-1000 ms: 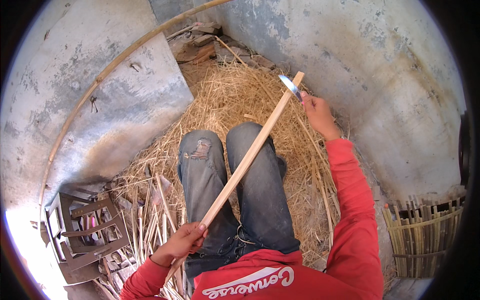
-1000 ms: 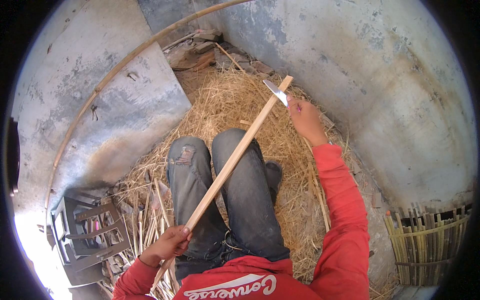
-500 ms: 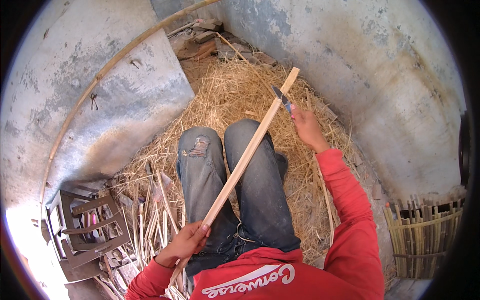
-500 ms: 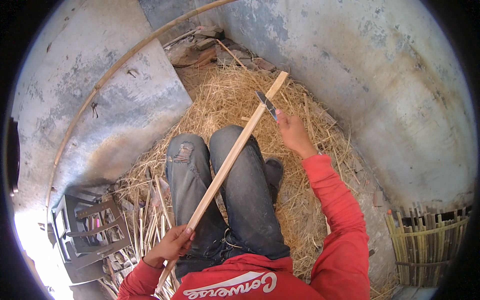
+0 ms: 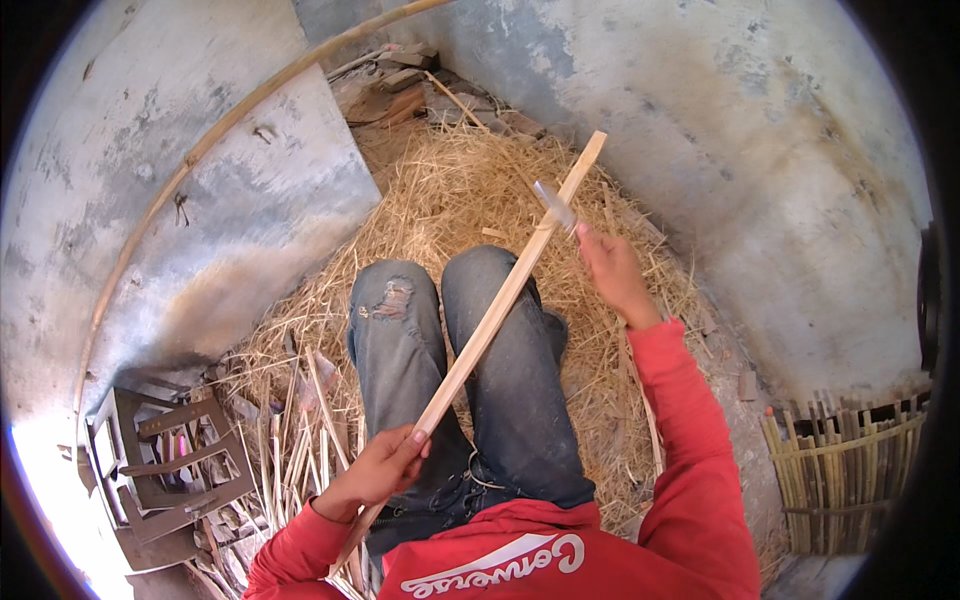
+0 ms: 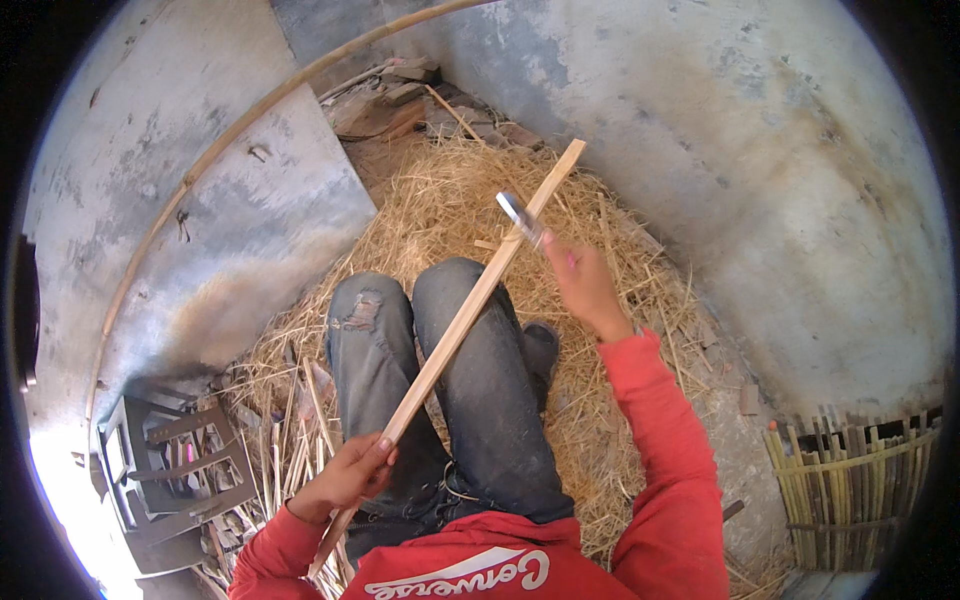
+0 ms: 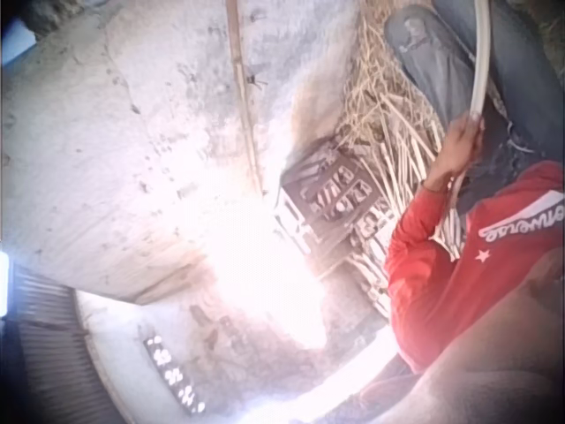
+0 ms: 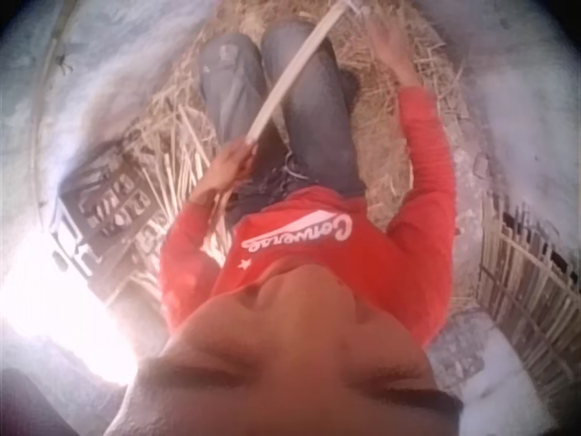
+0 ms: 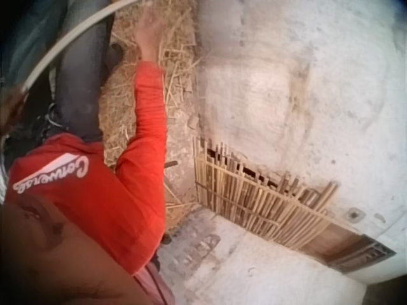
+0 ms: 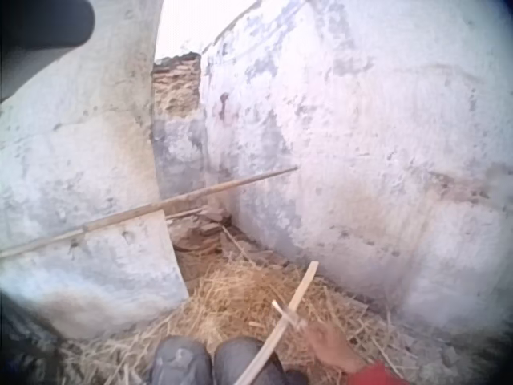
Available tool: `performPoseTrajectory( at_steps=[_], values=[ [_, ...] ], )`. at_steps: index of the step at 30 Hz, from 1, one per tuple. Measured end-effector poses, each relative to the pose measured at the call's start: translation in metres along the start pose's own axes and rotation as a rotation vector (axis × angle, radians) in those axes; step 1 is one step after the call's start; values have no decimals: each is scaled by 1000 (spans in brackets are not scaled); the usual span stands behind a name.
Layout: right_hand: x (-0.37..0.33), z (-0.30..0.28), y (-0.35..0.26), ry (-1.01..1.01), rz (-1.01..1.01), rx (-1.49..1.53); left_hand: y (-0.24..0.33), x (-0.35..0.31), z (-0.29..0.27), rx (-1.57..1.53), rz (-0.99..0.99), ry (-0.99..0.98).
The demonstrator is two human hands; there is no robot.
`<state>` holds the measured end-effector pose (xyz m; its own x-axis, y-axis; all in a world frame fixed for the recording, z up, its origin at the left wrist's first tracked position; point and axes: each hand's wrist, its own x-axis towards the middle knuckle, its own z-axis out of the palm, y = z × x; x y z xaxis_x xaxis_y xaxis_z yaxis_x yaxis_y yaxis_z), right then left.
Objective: The person whittles a long strip of wood using a small knife, shaving thin layers off the surface and ends while holding it in their hands.
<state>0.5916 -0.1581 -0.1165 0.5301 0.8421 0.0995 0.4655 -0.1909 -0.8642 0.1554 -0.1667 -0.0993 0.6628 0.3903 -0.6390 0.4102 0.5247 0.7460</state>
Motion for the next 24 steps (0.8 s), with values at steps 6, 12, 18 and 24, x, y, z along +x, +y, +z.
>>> performPoseTrajectory(
  at_steps=[6, 12, 18, 24],
  values=[
    [76, -14, 20, 282, -192, -168, -10, -7, -1, 161, 84, 73],
    [52, 15, 16, 139, -139, -173, -14, -8, 6, 333, 180, 192],
    [8, 29, 25, 41, -100, -46, -24, -8, 5, 328, 171, 204],
    [-10, 21, 37, -94, -60, 70, -23, -8, 5, 260, 147, 156]
  ],
)
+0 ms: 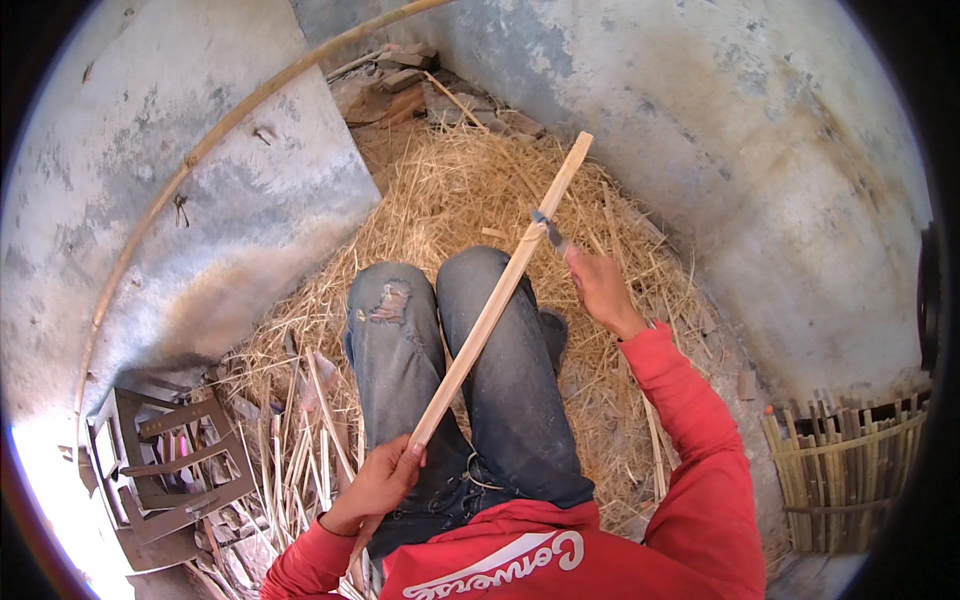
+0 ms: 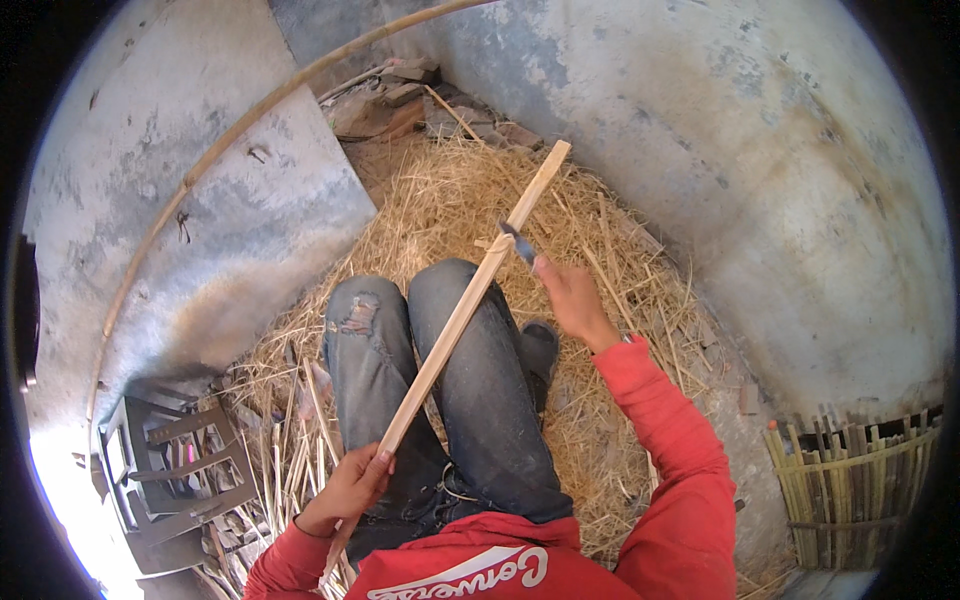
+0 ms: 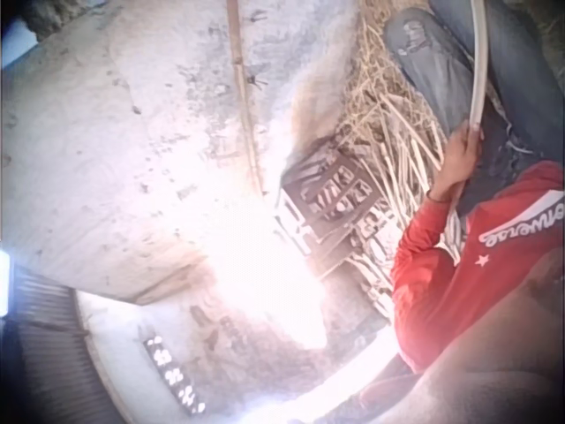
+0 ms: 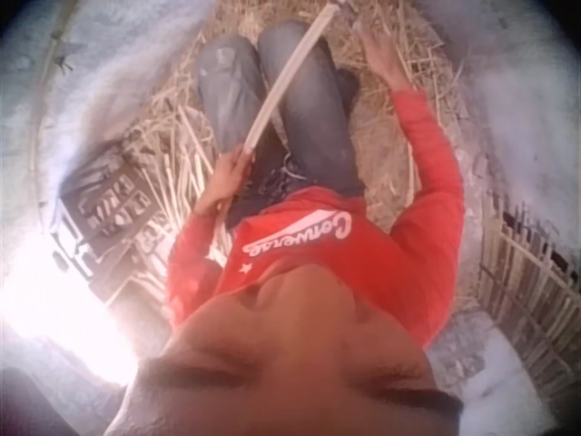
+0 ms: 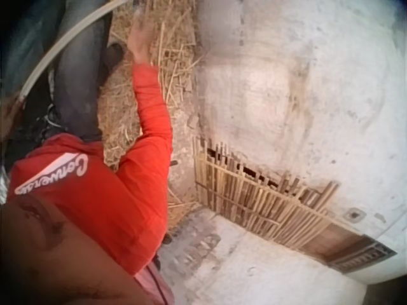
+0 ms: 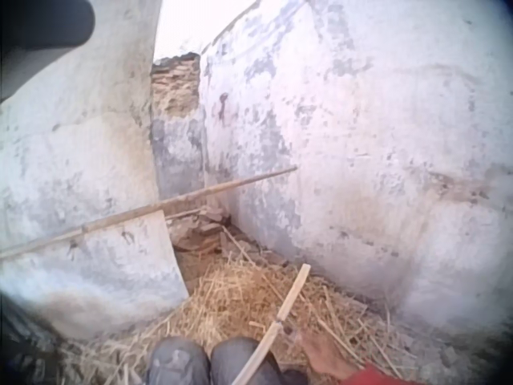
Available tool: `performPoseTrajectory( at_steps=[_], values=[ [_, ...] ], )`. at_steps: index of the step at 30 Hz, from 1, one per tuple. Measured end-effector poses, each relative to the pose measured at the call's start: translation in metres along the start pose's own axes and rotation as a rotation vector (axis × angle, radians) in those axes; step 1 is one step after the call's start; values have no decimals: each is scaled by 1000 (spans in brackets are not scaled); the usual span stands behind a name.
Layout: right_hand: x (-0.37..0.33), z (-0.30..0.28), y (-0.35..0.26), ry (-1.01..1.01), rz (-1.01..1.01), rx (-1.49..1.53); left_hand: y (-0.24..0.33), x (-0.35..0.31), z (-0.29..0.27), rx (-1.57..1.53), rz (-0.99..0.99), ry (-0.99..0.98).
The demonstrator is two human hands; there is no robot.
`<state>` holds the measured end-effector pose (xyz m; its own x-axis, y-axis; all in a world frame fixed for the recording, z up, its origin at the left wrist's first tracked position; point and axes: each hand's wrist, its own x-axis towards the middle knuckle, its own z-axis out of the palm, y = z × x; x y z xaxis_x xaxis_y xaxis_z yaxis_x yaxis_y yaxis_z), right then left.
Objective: The person whittles a long strip of wood using a small knife, shaving thin layers off the surface and ends while holding it in their hands.
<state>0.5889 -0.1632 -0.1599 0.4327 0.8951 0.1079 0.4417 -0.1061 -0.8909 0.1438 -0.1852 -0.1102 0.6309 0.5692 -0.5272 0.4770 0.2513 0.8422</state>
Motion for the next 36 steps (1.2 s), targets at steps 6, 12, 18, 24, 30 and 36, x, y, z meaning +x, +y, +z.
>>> performPoseTrajectory(
  at_steps=[6, 12, 18, 24, 30, 36],
  values=[
    [-34, -5, -8, -225, 50, -40, 1, 1, -1, -80, -43, -36],
    [-9, 1, -18, -209, 2, 22, 10, 3, -2, -79, -51, -48],
    [86, -28, -14, 365, -113, -154, 11, 4, -2, -99, -72, -41],
    [68, -5, -5, 164, -77, -156, 17, 3, -2, -353, -218, -170],
    [-26, 45, -54, -108, -152, -23, 5, 4, -1, -527, -262, -224],
    [-69, 37, -99, -366, -221, -130, 12, 10, -3, -708, -304, -319]
  ],
)
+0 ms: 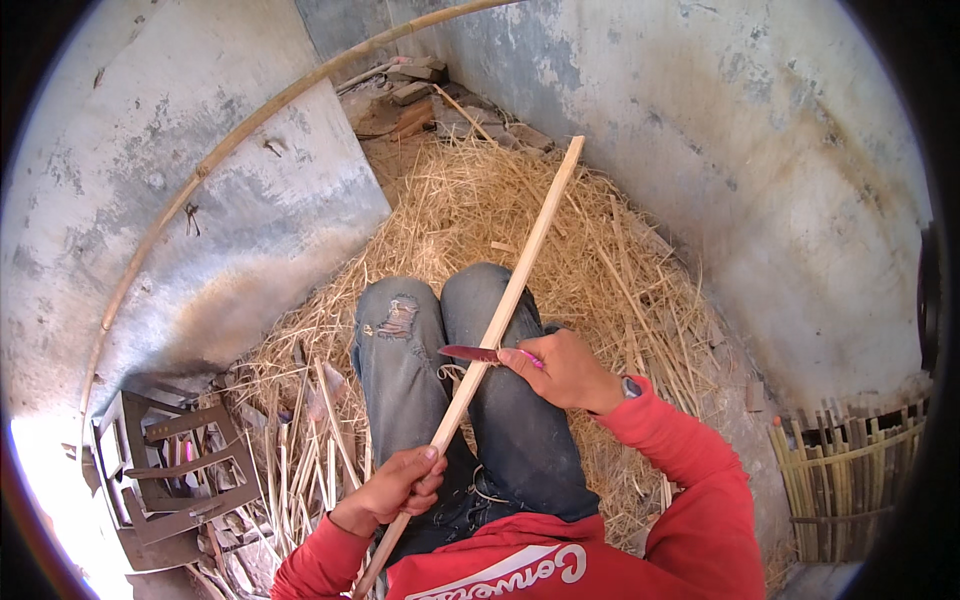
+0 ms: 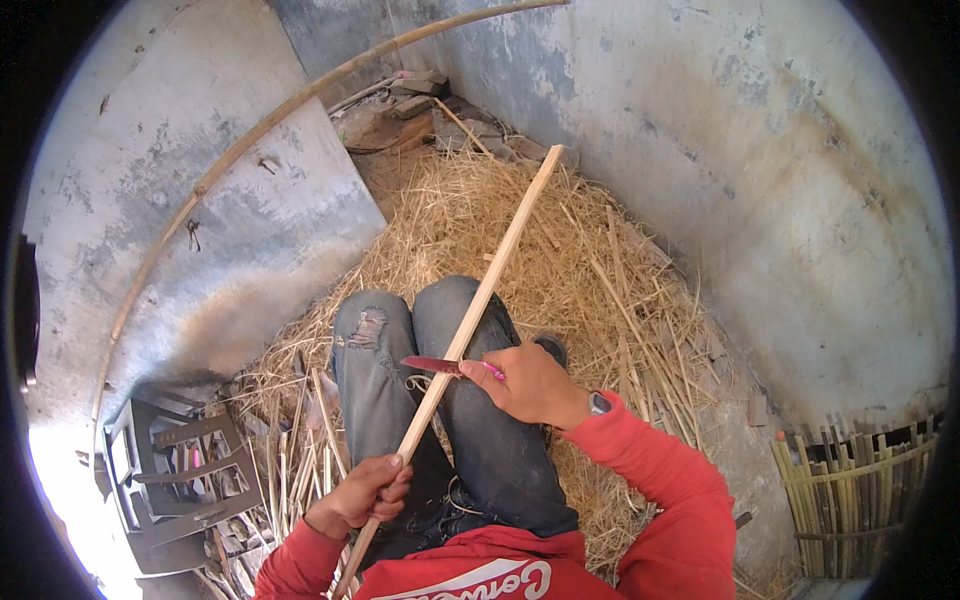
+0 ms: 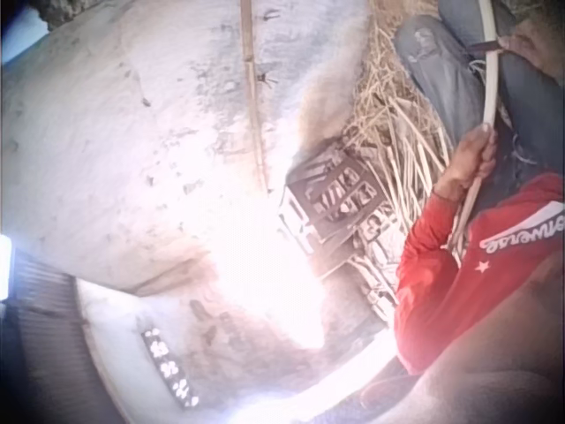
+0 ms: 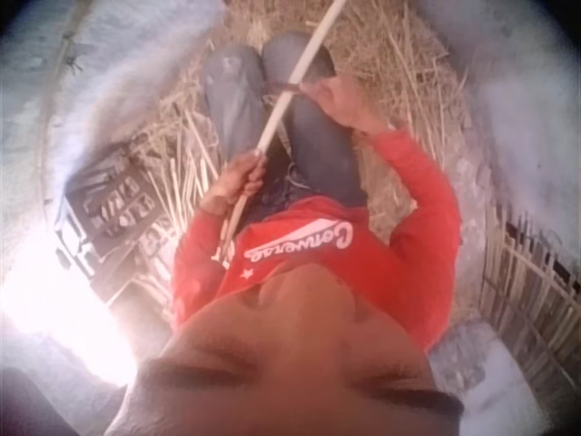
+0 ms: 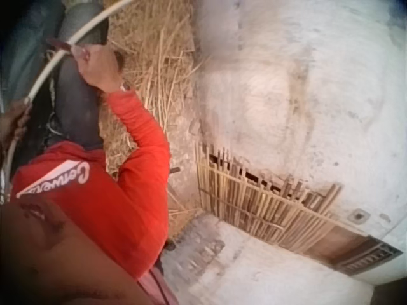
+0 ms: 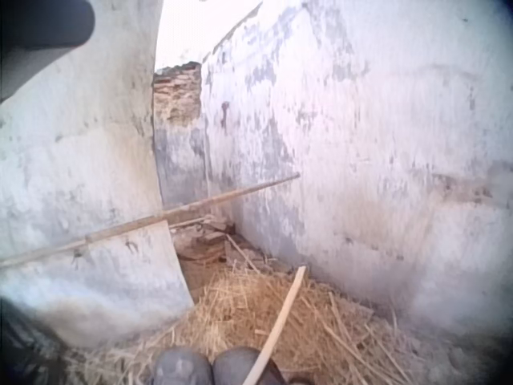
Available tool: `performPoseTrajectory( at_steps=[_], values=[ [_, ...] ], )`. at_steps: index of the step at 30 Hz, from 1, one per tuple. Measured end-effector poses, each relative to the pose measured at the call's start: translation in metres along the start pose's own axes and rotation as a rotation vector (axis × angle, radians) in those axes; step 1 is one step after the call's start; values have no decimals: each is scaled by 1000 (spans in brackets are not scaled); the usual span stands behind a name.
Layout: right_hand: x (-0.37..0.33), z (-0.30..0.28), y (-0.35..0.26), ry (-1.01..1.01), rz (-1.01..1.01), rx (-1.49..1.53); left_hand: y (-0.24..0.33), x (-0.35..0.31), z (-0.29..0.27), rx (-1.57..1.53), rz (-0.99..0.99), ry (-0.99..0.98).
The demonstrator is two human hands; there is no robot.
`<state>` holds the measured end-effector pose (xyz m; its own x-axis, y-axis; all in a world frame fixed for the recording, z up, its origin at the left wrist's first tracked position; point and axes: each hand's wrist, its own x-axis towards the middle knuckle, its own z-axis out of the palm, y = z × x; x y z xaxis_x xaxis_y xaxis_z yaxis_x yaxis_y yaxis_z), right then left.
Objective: The person whittles a long strip of wood using a small knife, shaving thin layers off the surface and ends while holding it in their hands.
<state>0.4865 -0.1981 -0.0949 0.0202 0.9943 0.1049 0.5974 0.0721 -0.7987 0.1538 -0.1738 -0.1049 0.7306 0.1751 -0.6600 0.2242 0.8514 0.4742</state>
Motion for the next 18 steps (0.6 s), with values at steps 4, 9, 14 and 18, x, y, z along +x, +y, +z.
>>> performPoseTrajectory(
  at_steps=[4, 9, 14, 18],
  values=[
    [26, -31, 18, 218, 123, 84, 8, -2, -4, -81, -50, -99],
    [89, -93, 98, 595, 162, 2, 3, -4, -18, -257, -141, -241],
    [109, -91, 112, 695, 124, -177, -5, 1, -27, -419, -197, -330],
    [89, -64, 92, 469, 199, -119, -11, 4, -34, -494, -215, -412]
  ],
)
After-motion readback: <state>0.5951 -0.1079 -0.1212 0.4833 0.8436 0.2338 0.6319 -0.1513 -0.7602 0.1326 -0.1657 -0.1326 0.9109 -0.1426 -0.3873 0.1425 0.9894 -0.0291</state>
